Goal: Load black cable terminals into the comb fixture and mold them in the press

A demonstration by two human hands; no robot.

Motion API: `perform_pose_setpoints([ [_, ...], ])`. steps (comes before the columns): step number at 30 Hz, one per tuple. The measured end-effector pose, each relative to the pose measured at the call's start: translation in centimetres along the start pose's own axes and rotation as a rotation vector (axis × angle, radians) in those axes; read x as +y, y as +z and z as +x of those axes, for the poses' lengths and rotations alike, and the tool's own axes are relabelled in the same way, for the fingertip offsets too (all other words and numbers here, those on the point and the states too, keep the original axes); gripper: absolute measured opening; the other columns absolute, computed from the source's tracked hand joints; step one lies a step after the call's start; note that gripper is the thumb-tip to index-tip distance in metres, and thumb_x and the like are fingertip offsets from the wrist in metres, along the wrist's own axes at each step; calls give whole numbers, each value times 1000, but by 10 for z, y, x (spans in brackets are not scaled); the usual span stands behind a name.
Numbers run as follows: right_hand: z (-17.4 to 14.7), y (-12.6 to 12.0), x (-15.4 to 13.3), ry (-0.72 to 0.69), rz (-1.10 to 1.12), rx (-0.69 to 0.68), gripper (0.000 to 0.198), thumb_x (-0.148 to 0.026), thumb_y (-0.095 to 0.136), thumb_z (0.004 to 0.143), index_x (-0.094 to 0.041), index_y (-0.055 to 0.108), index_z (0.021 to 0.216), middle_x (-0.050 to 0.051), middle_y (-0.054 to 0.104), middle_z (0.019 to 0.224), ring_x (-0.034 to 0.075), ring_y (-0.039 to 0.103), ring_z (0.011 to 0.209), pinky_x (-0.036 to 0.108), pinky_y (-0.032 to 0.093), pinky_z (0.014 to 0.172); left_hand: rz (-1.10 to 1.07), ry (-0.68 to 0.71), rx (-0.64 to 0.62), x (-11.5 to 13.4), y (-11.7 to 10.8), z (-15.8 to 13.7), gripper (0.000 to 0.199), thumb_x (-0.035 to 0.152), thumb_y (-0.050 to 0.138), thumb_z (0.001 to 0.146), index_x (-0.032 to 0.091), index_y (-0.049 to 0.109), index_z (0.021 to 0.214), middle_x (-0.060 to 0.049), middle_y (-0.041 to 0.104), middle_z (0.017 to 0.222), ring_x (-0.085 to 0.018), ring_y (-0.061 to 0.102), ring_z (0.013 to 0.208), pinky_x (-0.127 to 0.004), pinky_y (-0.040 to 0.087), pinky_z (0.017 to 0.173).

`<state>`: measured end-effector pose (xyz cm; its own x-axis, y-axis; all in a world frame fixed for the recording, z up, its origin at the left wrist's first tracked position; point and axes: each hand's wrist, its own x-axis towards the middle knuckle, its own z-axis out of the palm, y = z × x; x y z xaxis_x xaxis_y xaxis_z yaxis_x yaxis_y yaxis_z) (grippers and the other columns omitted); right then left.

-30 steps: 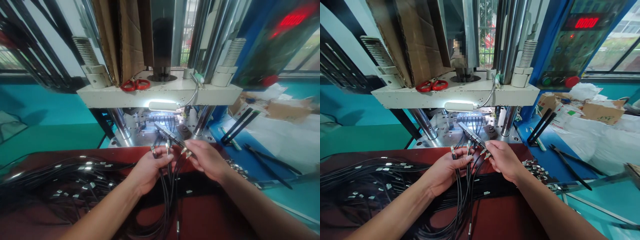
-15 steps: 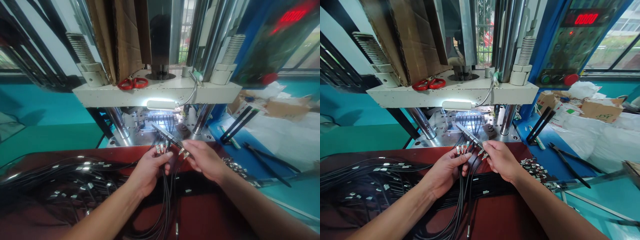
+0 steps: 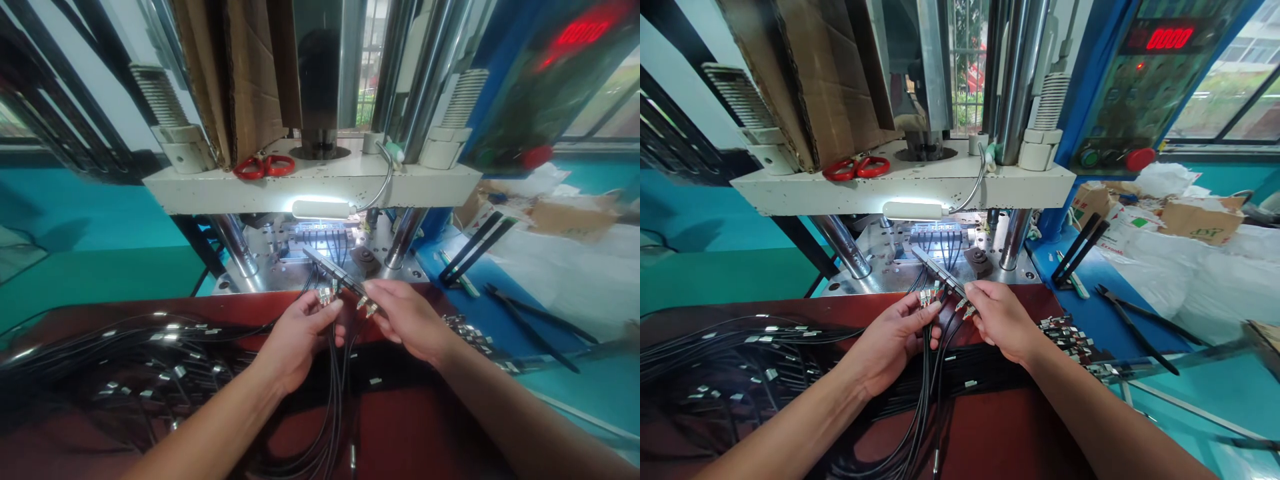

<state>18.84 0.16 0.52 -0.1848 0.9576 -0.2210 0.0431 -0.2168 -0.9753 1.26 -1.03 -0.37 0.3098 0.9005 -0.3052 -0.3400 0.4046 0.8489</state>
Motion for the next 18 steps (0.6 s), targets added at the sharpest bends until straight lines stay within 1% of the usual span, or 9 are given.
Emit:
perform_pose_setpoints([
  [3, 0, 0, 1, 12, -10, -14, 31, -48, 49, 89, -19, 53, 76, -9, 30, 47, 6, 23, 37, 18, 17, 30, 7, 8, 38, 1, 3, -1, 19, 32, 67, 80, 18, 57, 88, 3, 51, 71, -7, 47, 54, -21, 37, 49],
  [6, 0, 1, 4, 12, -11, -29, 32, -49, 48, 89, -19, 54, 77, -9, 30, 46, 6, 22, 37, 18, 17, 31, -14, -4, 39, 1, 4, -1, 19, 32, 68, 79, 17, 57, 83, 3, 49, 65, -6, 44, 50, -21, 33, 46],
  [11, 1, 1, 4, 18, -3, -25, 32, -49, 49, 88, -19, 53, 77, -9, 30, 47, 6, 23, 37, 18, 17, 31, -86, -23, -30, -1, -1, 2, 20, 29, 72, 75, 16, 60, 85, 3, 51, 69, -6, 45, 54, -20, 36, 51],
  [15, 0, 1, 1, 22, 2, -22, 31, -48, 50, 88, -20, 51, 75, -9, 30, 46, 6, 24, 37, 19, 18, 31, -104, -131, -72, 0, -4, 2, 27, 19, 75, 70, 15, 63, 94, -2, 59, 80, -9, 54, 64, -22, 43, 61],
  [18, 0, 1, 0, 20, 1, -16, 31, -47, 50, 88, -20, 50, 73, -9, 31, 46, 6, 24, 36, 19, 19, 30, -90, -163, -73, 1, -5, 2, 30, 18, 73, 72, 15, 63, 100, -5, 62, 82, -11, 58, 67, -24, 45, 64],
])
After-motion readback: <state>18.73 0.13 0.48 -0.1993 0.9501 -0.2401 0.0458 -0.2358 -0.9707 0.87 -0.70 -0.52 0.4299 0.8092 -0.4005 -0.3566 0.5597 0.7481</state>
